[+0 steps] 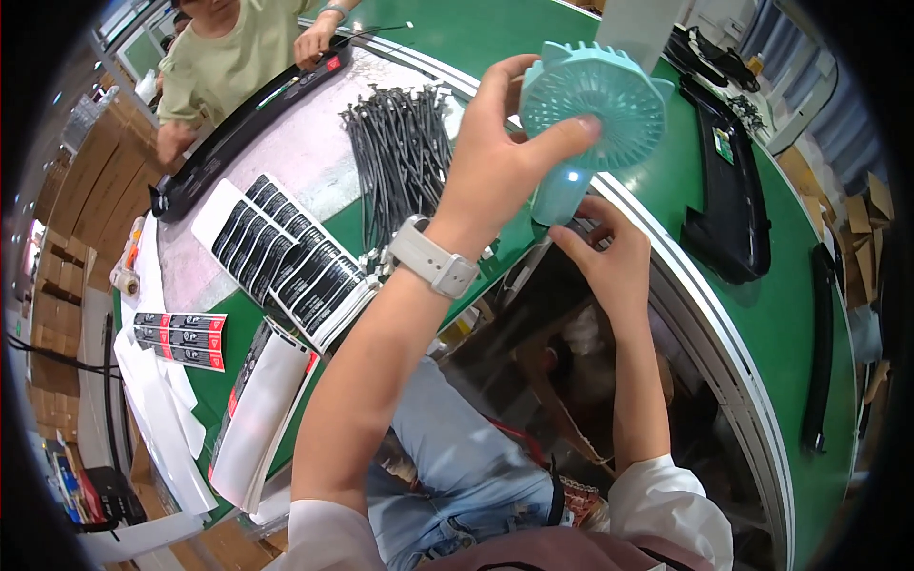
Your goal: Applying warning and informational labels to black plastic electronic components at a factory workbench.
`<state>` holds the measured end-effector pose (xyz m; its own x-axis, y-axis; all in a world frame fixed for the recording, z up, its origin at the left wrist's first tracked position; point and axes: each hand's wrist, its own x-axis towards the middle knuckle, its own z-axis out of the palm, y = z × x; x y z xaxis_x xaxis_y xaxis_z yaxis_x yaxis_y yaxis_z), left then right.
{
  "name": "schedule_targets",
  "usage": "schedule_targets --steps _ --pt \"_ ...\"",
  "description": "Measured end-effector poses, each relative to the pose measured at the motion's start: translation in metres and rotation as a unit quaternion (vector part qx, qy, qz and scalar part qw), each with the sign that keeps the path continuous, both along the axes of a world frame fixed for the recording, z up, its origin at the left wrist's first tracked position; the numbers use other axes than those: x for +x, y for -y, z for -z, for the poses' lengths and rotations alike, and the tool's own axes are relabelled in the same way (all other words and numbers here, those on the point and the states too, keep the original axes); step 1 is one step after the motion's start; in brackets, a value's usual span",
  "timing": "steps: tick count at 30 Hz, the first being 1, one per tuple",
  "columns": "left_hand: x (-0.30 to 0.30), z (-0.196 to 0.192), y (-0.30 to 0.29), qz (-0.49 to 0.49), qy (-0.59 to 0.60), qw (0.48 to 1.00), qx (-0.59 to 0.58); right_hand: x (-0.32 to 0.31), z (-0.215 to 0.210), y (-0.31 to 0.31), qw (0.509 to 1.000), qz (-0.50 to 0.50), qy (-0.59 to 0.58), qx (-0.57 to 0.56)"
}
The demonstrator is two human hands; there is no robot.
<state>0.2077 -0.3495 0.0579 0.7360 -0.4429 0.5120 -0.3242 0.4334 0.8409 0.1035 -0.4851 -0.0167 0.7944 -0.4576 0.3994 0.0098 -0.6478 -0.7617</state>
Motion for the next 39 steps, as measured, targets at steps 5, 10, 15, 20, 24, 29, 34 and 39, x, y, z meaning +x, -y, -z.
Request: schedule_targets --steps 5,10,15,20,24,29,34,39 --pt "-0.012 -0.009 -0.023 -0.117 -0.029 0.991 0.051 -0.055 0.003 0.014 0.997 0.026 0.067 -0.031" --pt "-0.081 -0.012 -0.057 -0.202 -0.015 0.979 0.034 -0.155 -0.009 0.148 0.889 0.280 0.132 -0.338" --pt "-0.151 0.004 -0.090 -0.191 0.051 0.980 -0.005 -0.310 -0.015 0.312 0.559 0.543 -0.324 -0.537" --pt "-0.179 0.048 -0.093 -0.113 0.032 0.988 0.099 -0.392 -0.007 0.380 0.655 0.504 -0.451 -0.338" --pt "-0.200 0.074 -0.094 -0.095 -0.044 0.989 0.108 -0.381 -0.013 0.362 0.765 0.471 -0.274 -0.343" --pt "-0.223 0.087 -0.090 -0.092 -0.026 0.990 0.107 -0.395 -0.027 0.323 0.788 0.471 -0.106 -0.382" --pt "-0.251 0.085 -0.070 -0.006 -0.008 0.997 0.082 -0.394 -0.050 0.192 0.841 0.413 0.039 -0.346" --pt "-0.297 0.063 -0.030 0.120 -0.008 0.992 0.039 -0.410 -0.028 0.086 0.831 0.285 0.132 -0.459"
